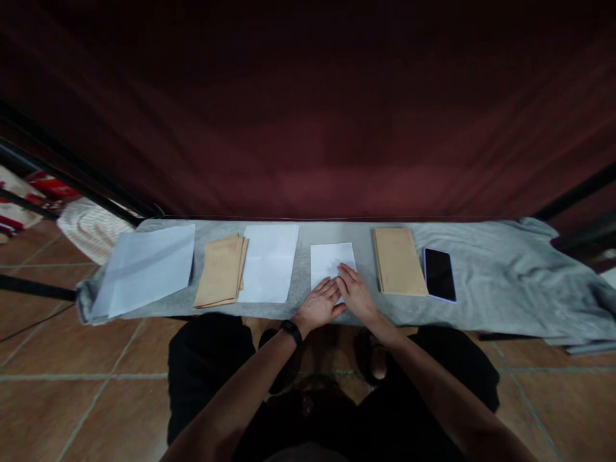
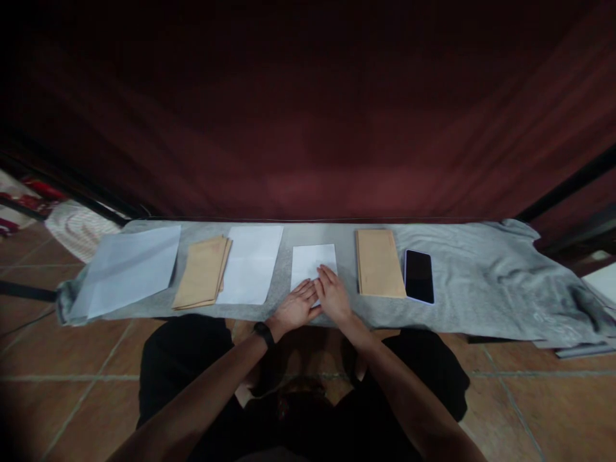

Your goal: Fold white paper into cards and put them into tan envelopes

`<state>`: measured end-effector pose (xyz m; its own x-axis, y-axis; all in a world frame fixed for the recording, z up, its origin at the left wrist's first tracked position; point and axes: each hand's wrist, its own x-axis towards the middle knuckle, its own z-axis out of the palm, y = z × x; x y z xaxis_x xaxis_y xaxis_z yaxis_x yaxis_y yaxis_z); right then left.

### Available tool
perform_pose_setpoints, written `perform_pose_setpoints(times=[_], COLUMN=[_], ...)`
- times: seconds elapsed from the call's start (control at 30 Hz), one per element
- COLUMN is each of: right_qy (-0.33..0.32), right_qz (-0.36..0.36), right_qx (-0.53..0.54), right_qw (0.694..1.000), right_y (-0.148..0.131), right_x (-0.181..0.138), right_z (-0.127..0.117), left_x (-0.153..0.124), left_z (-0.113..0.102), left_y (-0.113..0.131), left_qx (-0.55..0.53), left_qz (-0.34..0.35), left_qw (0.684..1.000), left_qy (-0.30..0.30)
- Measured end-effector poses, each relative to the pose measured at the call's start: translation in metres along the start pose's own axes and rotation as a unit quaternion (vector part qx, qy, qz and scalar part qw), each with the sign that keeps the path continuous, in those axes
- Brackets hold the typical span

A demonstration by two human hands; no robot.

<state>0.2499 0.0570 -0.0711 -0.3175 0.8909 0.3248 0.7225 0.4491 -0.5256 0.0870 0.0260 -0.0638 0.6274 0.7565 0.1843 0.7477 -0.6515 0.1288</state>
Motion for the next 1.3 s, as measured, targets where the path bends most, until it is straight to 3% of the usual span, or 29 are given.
perform_pose_setpoints(times=[0.17,0.73,1.1,1.3], right_qy=[-0.052,-0.083,-0.055,-0.034], right_qz=[-0.059,-0.077,-0.07,-0.035], right_qx=[-0.051,-0.115,-0.155,-0.185], right_qw=[0.996,0.987,0.984,0.981], right_y=[-0.014,-0.004,0.005,0.007], right_x=[-0.016,-0.027,-0.045,-0.059], right_z=[0.006,0.0,-0.012,-0.018], left_x=[-0.002,-0.019,-0.04,-0.05], left_z=[0.008,-0.009,-0.013,-0.009], left_y=[0.0,0.001,-0.004,-0.004], left_qx=[0.012,0.024,0.023,0.024], left_qz=[-0.025,0.003,-0.003,-0.051], left_qw=[1.0,1.0,1.0,0.998], left_qy=[0.005,0.0,-0.006,0.017])
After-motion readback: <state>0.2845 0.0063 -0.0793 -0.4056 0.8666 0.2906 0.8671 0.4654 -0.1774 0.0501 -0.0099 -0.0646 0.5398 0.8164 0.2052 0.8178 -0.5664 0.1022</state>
